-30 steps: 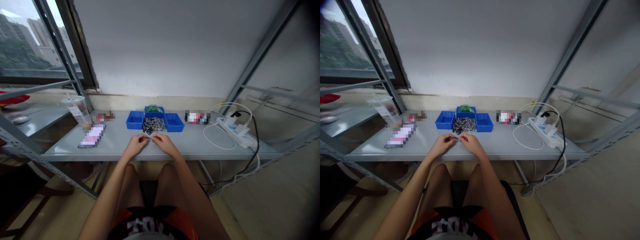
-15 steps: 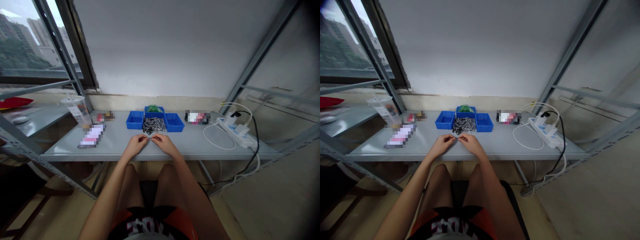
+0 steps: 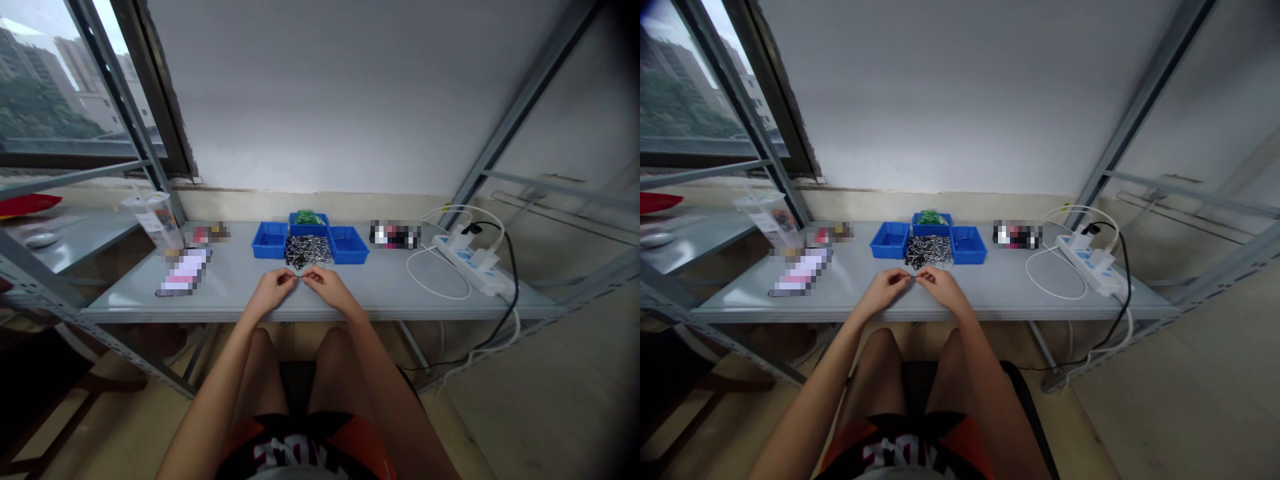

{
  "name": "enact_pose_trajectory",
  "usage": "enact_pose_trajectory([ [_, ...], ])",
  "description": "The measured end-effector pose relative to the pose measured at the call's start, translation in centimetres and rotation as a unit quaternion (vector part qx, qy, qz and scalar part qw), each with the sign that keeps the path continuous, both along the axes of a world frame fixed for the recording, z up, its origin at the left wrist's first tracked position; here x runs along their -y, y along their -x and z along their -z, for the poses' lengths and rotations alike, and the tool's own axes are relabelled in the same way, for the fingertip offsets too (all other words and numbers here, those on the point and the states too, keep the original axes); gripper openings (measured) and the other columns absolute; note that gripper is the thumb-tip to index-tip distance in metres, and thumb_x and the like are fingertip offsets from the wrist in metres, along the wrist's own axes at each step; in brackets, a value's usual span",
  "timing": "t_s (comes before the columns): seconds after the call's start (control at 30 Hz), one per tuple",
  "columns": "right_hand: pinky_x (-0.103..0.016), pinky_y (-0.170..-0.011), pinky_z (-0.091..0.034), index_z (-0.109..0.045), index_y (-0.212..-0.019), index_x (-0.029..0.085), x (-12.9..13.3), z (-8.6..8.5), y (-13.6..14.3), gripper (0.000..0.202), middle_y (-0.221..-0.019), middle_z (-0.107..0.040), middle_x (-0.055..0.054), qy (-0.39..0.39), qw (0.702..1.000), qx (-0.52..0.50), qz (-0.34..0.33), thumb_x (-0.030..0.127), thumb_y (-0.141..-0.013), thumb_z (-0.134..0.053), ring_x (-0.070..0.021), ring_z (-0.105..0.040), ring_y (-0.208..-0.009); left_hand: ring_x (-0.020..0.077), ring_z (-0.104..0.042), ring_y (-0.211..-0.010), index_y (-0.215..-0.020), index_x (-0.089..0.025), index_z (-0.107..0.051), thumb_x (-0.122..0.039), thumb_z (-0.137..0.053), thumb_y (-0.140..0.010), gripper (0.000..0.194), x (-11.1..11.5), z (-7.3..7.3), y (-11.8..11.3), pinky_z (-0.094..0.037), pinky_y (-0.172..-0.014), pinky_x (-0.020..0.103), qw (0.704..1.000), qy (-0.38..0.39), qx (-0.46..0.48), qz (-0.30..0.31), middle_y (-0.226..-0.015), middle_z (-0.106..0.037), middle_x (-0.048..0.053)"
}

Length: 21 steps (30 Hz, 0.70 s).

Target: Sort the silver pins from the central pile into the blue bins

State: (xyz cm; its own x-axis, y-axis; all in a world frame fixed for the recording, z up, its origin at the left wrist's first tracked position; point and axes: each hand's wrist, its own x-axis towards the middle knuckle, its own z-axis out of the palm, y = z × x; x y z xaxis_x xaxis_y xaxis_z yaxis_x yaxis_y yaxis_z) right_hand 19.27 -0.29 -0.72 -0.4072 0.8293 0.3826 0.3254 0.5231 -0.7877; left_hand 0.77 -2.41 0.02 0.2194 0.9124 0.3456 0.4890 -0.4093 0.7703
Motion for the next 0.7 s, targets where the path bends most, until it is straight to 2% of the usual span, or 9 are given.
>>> enact_pose_trajectory([
  [0.2, -0.026, -0.072, -0.043, -0.063, -0.086, 0.02, 0.09, -0.11, 0.02, 0.014, -0.082, -0.066, -0.001, -0.014, 1.0, 0.006, -0.003, 0.029, -0.085, -0.052, -0.0139, -0.059, -0.076, 0.0159, -0.058, -0.068, -0.093, -0.013, -0.066, -0.033, -0.053, -0.079, 0.027, -0.04, 0.04, 0.0, -0.045, -0.066, 0.025, 1.0, -0.002, 0.011, -0.008, -0.075, -0.067, 0.004],
  [0.57, -0.026, -0.069, -0.044, -0.064, -0.088, 0.02, -0.11, 0.04, 0.03, 0.012, -0.083, -0.067, -0.002, -0.003, 1.0, -0.002, -0.006, 0.029, -0.083, -0.057, -0.0143, -0.06, -0.074, 0.0166, -0.059, -0.07, -0.084, -0.013, -0.067, -0.031, -0.051, -0.081, 0.024, -0.16, 0.16, 0.0, -0.044, -0.066, 0.025, 1.0, -0.002, 0.005, 0.001, -0.076, -0.068, 0.005],
  [0.7, -0.026, -0.07, -0.044, -0.064, -0.086, 0.02, 0.03, -0.11, -0.01, 0.014, -0.082, -0.067, -0.001, -0.017, 1.0, 0.007, -0.005, 0.029, -0.085, -0.054, -0.0141, -0.059, -0.074, 0.0164, -0.059, -0.071, -0.087, -0.013, -0.067, -0.033, -0.051, -0.081, 0.026, -0.14, 0.15, 0.0, -0.044, -0.067, 0.025, 1.0, -0.003, 0.01, -0.003, -0.078, -0.068, 0.004],
])
